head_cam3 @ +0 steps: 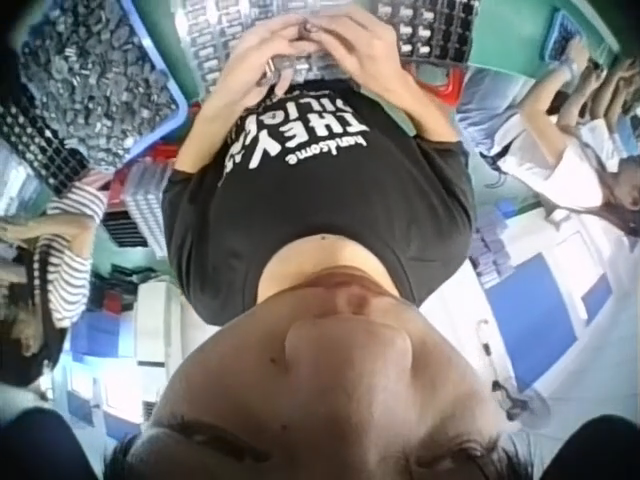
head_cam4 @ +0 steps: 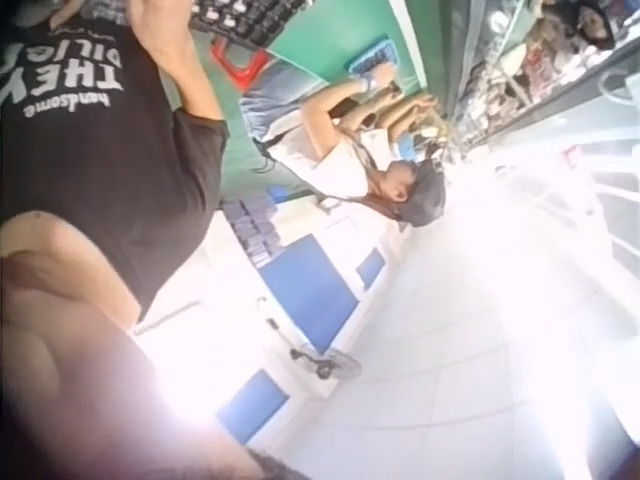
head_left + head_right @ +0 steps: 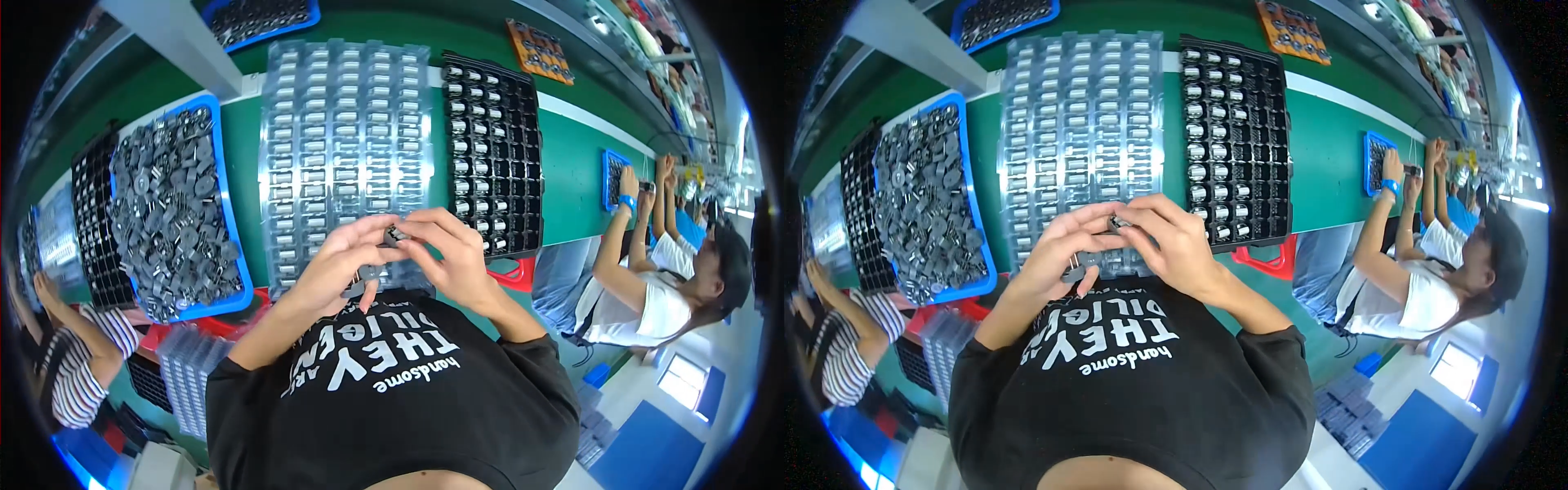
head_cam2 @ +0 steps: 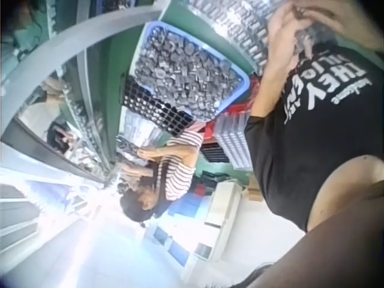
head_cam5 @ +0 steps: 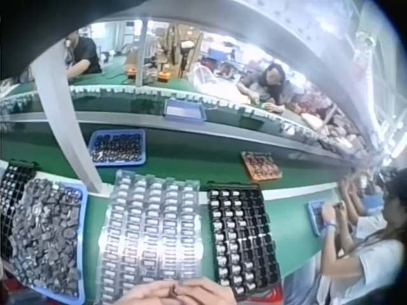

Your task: The person sorts small electronic components by hand, placing them from a component bin into plastic trays on a factory assembly line.

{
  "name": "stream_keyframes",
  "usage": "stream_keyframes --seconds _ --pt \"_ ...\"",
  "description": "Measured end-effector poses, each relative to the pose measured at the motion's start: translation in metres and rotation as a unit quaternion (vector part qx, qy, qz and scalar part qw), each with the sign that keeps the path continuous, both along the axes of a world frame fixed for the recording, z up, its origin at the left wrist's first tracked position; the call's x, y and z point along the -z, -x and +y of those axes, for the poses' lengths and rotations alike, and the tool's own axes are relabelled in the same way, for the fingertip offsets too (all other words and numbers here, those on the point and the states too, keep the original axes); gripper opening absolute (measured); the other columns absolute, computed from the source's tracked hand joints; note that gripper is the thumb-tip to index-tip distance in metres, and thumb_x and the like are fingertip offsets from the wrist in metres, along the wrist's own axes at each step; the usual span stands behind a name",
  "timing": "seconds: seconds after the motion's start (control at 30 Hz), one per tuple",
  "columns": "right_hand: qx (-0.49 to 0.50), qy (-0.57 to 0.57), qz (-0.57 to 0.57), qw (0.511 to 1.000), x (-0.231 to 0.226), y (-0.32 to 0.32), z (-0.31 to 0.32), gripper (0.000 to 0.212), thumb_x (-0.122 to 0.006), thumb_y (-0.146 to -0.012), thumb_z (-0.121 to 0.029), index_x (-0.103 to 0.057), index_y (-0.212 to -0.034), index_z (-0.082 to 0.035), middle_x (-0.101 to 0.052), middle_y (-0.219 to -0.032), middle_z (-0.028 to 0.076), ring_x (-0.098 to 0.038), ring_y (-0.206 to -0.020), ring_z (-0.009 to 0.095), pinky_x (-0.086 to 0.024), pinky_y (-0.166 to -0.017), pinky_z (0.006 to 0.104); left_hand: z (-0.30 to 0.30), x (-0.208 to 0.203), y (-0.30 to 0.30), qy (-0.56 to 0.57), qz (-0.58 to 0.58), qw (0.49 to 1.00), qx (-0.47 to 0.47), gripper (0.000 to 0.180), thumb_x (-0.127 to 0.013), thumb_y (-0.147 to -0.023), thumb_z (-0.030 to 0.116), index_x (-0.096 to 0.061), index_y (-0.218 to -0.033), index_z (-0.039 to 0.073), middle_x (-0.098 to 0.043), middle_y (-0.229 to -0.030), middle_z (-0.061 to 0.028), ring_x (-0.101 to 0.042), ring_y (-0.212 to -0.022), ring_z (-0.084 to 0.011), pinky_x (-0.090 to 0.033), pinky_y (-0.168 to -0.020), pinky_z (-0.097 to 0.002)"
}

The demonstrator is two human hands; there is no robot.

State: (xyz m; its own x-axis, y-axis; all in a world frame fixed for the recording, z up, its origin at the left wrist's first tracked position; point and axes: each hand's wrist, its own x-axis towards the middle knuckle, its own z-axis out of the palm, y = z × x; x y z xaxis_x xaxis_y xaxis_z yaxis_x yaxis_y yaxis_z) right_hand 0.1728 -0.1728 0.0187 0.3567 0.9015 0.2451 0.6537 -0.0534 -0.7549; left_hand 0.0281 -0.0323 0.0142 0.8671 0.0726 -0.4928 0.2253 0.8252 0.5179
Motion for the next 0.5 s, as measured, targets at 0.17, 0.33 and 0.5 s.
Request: stream_keyframes --seconds 0.17,0.33,0.5 --pt "0.047 0.001 0.064 0.997 0.001 -0.012 -0.002 0.011 -0.072 -0.082 0.003 -0.070 -0.093 0.003 -0.071 -0.101 0.016 -0.071 -0.087 0.023 -0.059 -0.072 0.0295 -0.006 0.001 -0.016 -0.056 -0.028 0.998 -0.015 0.056 -0.047 -0.089 -0.002 -0.037 -0.144 -0.009 -0.048 -0.141 -0.0236 -0.060 -0.123 -0.0266 -0.049 -0.037 -0.0235" --pt "0.113 -0.041 0.076 0.990 -0.001 -0.059 -0.008 0.008 -0.070 -0.082 0.004 -0.071 -0.089 0.002 -0.073 -0.098 0.015 -0.069 -0.095 0.023 -0.055 -0.083 0.0330 -0.001 -0.016 -0.023 0.010 -0.032 0.998 -0.044 0.042 -0.043 -0.094 0.001 -0.046 -0.135 -0.005 -0.051 -0.138 -0.0255 -0.065 -0.114 -0.0316 -0.042 -0.037 -0.0206" --pt "0.205 -0.070 -0.197 0.956 0.033 -0.154 -0.029 0.011 -0.073 -0.079 0.003 -0.072 -0.088 -0.002 -0.072 -0.096 0.008 -0.065 -0.104 0.027 -0.050 -0.094 0.0363 0.006 -0.003 0.000 0.089 0.001 0.988 -0.128 0.028 -0.042 -0.099 0.013 -0.054 -0.119 -0.002 -0.057 -0.119 -0.0204 -0.060 -0.091 -0.0200 -0.029 -0.038 -0.0164"
